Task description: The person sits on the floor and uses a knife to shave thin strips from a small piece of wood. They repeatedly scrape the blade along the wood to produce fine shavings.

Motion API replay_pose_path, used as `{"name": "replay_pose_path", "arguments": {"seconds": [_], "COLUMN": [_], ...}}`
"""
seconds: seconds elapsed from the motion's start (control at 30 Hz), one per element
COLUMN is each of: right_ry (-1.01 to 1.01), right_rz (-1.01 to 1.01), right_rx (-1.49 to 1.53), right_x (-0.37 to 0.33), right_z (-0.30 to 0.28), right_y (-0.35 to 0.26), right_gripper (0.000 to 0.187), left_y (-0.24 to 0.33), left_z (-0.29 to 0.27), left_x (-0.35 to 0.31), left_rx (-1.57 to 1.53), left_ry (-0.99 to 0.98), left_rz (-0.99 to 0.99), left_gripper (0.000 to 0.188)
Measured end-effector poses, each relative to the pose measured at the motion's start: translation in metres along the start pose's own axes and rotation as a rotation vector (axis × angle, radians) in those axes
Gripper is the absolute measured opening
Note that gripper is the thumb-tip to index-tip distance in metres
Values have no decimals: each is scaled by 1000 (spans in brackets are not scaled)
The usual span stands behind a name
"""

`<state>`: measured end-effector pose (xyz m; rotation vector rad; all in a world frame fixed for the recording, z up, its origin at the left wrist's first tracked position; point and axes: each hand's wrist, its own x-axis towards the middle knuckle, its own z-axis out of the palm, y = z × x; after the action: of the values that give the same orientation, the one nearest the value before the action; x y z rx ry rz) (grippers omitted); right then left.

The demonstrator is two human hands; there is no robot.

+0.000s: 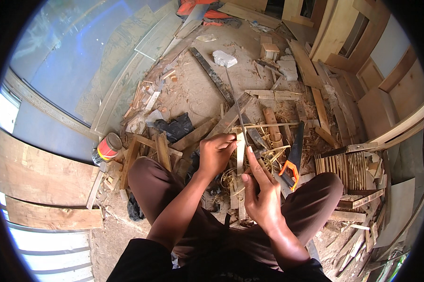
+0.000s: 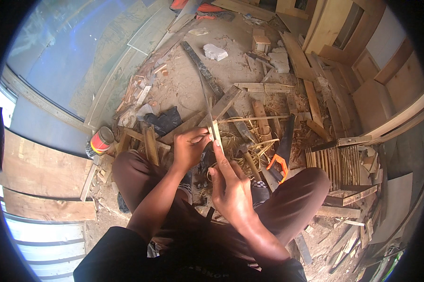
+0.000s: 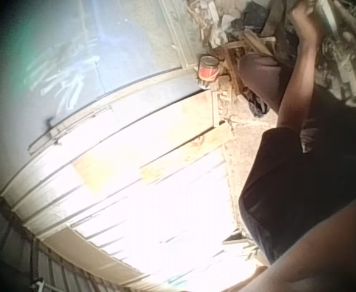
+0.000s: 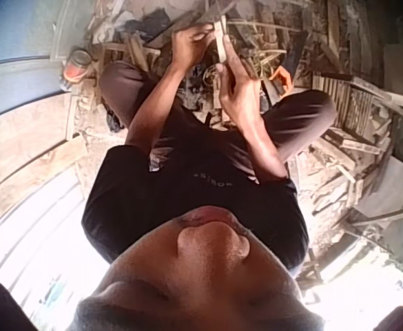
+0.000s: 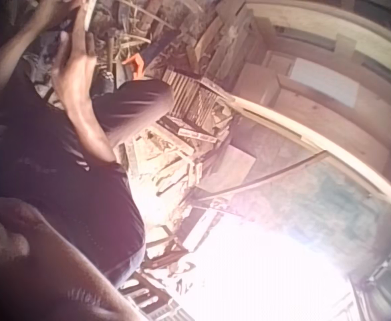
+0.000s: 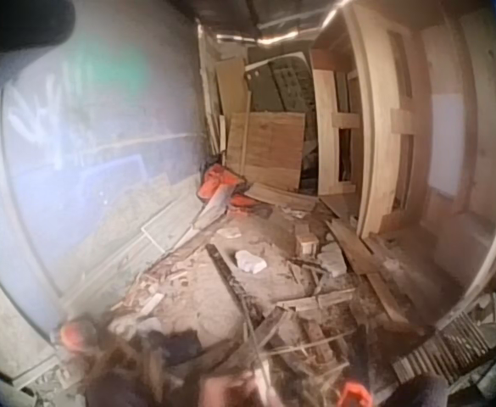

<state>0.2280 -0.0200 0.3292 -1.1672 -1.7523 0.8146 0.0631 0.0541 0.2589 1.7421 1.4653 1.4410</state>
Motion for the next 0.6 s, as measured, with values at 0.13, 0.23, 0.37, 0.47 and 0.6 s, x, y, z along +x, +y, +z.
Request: {"name": "replay_pose_path", "arguments": {"seconds": [0.13,0.23,0.37,0.47,0.6], "right_ry": [-9,-24,-22,-21,-34], "right_rz": [0,16,18,15,28], "right_rx": [-7,-4,1,0,1], "right_x": [0,0,1,1,3], "right_z": [0,-1,0,-1,-2], "right_y": [2,2,1,0,-3], "right_gripper": [57,56,56,56,56], "left_y": [2,-2,0,-3,-4], "left_z": [0,0,0,0,-1], "left_x": [1,0,1,2,2], "left_rx": [-9,-16,0,11,9], "left_ry": [-10,-6,-2,4,-6], "left_rz": [4,10,14,23,12], "left_gripper": [13,13,13,13,12]}}
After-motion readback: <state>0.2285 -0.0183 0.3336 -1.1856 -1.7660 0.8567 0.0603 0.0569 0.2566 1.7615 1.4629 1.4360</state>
